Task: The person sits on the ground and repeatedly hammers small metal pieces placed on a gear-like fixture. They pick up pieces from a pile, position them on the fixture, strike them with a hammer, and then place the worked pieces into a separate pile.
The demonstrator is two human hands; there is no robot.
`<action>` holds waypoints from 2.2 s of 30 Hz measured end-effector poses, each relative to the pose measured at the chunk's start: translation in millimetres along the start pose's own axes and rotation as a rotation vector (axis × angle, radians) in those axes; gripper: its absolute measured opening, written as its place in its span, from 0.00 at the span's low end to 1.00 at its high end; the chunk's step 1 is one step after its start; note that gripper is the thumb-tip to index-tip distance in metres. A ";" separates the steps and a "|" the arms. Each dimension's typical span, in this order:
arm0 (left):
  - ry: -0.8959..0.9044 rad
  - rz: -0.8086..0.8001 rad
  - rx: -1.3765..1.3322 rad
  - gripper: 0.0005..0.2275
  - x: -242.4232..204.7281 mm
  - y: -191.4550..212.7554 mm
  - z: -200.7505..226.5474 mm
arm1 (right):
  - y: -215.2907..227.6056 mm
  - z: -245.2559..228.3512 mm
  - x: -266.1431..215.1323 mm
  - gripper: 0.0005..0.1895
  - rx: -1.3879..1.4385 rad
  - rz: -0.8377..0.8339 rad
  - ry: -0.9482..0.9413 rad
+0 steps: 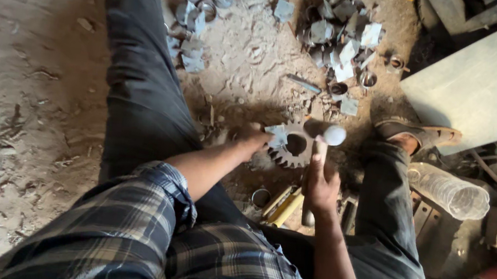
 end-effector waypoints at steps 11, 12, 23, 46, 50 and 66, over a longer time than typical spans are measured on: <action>-0.096 -0.005 0.310 0.11 0.0 6.3 10.1 | -12.5 -9.7 2.5 0.27 -0.329 0.095 -0.168; -0.055 -0.042 0.280 0.12 2.6 6.9 7.1 | -10.0 -10.6 0.2 0.28 -0.189 0.082 -0.157; -0.034 -0.006 0.483 0.26 16.3 15.8 16.5 | -28.5 -11.6 -2.5 0.25 -0.414 -0.055 -0.198; -0.085 -0.076 0.395 0.07 7.5 9.8 -4.7 | -35.0 -2.8 9.6 0.35 -0.550 -0.032 -0.194; 0.085 -0.018 0.377 0.07 -12.6 1.8 -7.4 | -38.4 -8.0 7.1 0.36 -0.526 -0.019 -0.192; -0.136 -0.118 0.552 0.11 3.8 12.2 21.1 | -28.9 -2.8 14.9 0.27 -0.491 -0.044 0.008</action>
Point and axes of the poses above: each hand's wrist, its own x-axis towards the middle knuckle, its own y-axis out of the back of the hand, z = x × y, the point moved 2 cm from there along x, towards the middle knuckle, and after that the axes turned 13 degrees about x, right-handed, at the moved point
